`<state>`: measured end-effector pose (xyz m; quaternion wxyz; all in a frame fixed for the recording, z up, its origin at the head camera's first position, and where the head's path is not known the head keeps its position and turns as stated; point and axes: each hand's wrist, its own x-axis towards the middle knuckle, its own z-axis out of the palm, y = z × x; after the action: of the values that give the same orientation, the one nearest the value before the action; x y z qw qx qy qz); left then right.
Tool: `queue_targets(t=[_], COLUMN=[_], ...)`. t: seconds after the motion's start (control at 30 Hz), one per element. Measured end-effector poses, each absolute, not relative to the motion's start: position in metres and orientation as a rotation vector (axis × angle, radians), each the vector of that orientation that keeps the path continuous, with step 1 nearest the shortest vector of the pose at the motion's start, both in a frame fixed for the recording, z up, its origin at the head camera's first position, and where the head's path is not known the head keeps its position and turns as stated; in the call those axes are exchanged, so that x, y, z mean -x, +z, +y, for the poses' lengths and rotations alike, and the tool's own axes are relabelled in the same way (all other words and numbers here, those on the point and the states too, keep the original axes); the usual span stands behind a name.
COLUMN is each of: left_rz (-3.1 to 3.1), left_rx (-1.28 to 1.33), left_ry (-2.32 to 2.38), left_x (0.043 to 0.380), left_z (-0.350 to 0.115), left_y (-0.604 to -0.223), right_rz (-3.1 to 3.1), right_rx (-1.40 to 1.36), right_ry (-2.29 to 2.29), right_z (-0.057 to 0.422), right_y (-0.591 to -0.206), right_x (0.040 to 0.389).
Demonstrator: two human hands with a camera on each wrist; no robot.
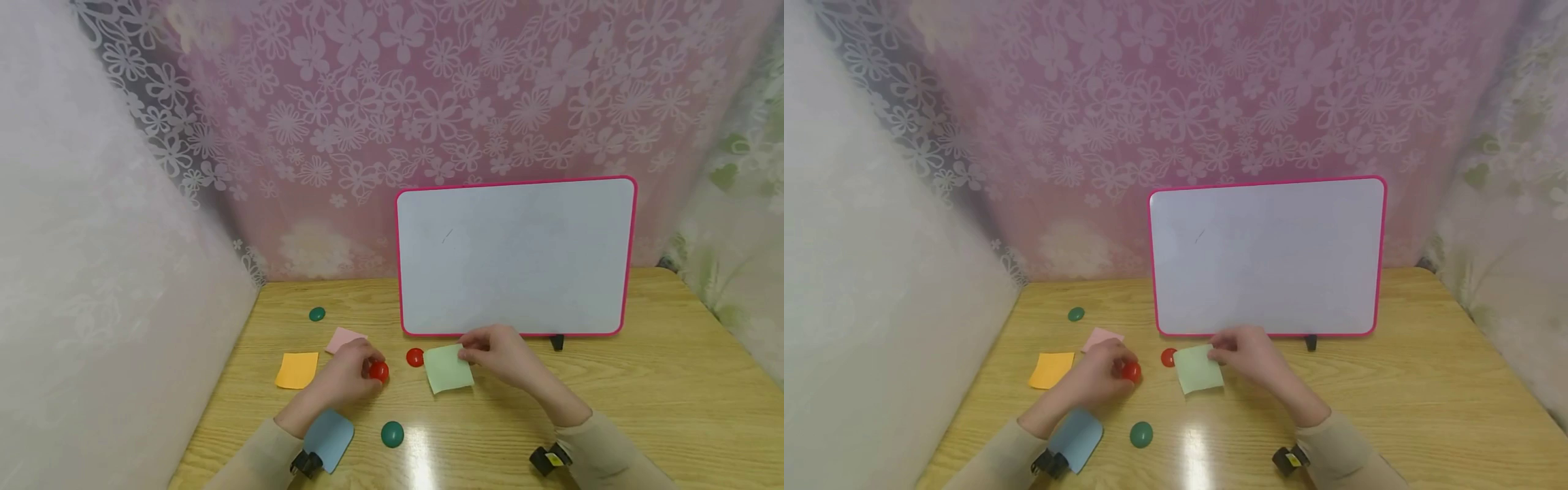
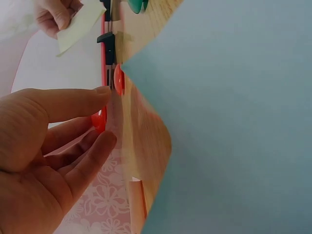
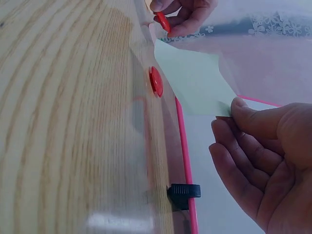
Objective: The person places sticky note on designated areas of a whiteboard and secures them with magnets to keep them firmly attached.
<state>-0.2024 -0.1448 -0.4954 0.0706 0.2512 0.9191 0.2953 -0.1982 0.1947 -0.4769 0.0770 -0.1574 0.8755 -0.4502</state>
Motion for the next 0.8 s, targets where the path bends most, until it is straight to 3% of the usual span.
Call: queue_targets(t=[0.8], left_rz=[2.848], left_rx=[-0.716], left_ry=[1.293], left_x=[0.2036], left_z=[-0.1372], left_y=[-0.4898], right_rz=[2.624], right_rx=[0.308], right_ry=[-1.533], right_z=[0.1927], right_y=[-0.4706], right_x=[0.2059])
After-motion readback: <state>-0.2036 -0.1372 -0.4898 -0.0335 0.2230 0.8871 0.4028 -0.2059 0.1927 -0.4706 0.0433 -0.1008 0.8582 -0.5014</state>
